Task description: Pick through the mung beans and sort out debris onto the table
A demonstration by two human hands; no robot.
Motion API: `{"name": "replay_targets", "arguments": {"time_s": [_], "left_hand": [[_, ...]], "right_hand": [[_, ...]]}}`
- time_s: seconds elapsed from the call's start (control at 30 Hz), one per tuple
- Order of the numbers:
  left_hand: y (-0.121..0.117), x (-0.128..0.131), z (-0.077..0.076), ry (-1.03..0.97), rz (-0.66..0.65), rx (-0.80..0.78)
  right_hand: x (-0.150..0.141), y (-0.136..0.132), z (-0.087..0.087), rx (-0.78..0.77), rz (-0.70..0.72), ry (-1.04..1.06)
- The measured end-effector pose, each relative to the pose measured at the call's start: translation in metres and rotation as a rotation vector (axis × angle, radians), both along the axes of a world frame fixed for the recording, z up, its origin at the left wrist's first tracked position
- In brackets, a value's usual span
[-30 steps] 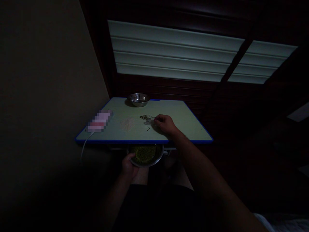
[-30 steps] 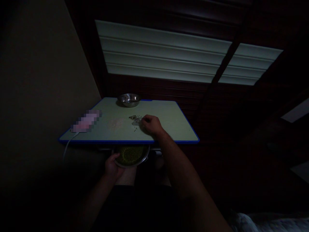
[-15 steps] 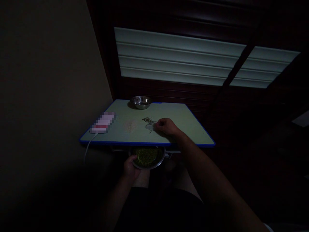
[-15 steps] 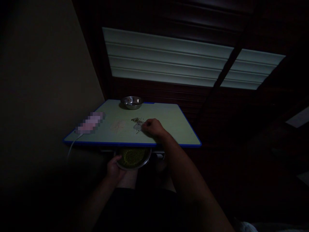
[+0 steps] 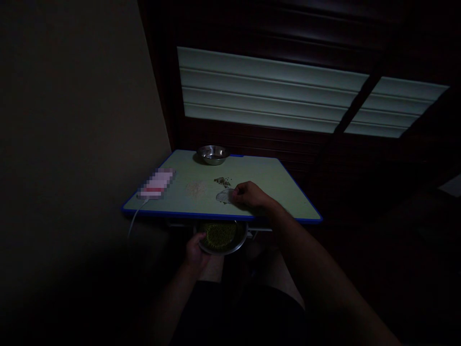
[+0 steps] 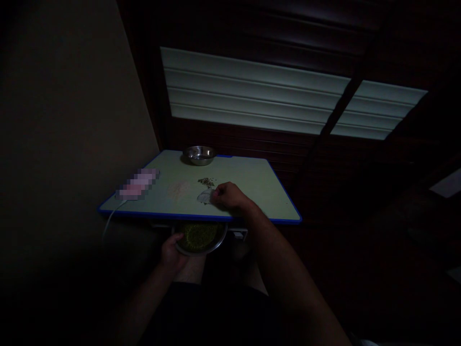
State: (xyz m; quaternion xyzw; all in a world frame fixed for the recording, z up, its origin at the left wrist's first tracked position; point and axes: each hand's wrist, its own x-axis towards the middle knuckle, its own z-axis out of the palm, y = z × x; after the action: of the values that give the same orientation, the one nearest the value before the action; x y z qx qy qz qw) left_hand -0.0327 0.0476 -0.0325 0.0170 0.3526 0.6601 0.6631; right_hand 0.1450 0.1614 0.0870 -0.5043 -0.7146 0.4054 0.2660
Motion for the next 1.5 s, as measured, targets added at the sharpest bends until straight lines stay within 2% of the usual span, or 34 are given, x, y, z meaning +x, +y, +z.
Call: {"name": "replay_targets", "arguments": {"time_s": [0.27, 0.47, 0.67, 0.97, 1.27, 1.4, 1.5], "left_hand": [[0.002, -0.001, -0.003, 0.001, -0.001, -0.01], [0.003, 0.0, -0.003, 0.015, 0.0, -0.018], [0.001, 0.0, 0.001, 0.014, -0.014, -0.005], [0.001, 0.0, -0.001, 0.03, -0.016, -0.013], [0.002, -0.001, -0.003, -0.006, -0.021, -0.002], [0.002, -0.001, -0.003, 0.002, -0.012, -0.015], [0.002, -0.001, -0.003, 0.003, -0.006, -0.019]], "right_hand": [[-0.002, -0.009, 0.004, -0.047, 0.047, 0.01], [-0.005, -0.014, 0.01, 0.002, 0.123, -0.091], [-0.007, -0.022, 0.012, 0.025, 0.21, -0.107], [-0.006, -0.025, 0.009, 0.048, 0.19, -0.076], [-0.005, -0.026, 0.008, 0.0, 0.208, -0.009], [-0.006, -0.024, 0.006, 0.018, 0.162, -0.041], [-0.007, -0.024, 0.006, 0.042, 0.194, -0.065]]}}
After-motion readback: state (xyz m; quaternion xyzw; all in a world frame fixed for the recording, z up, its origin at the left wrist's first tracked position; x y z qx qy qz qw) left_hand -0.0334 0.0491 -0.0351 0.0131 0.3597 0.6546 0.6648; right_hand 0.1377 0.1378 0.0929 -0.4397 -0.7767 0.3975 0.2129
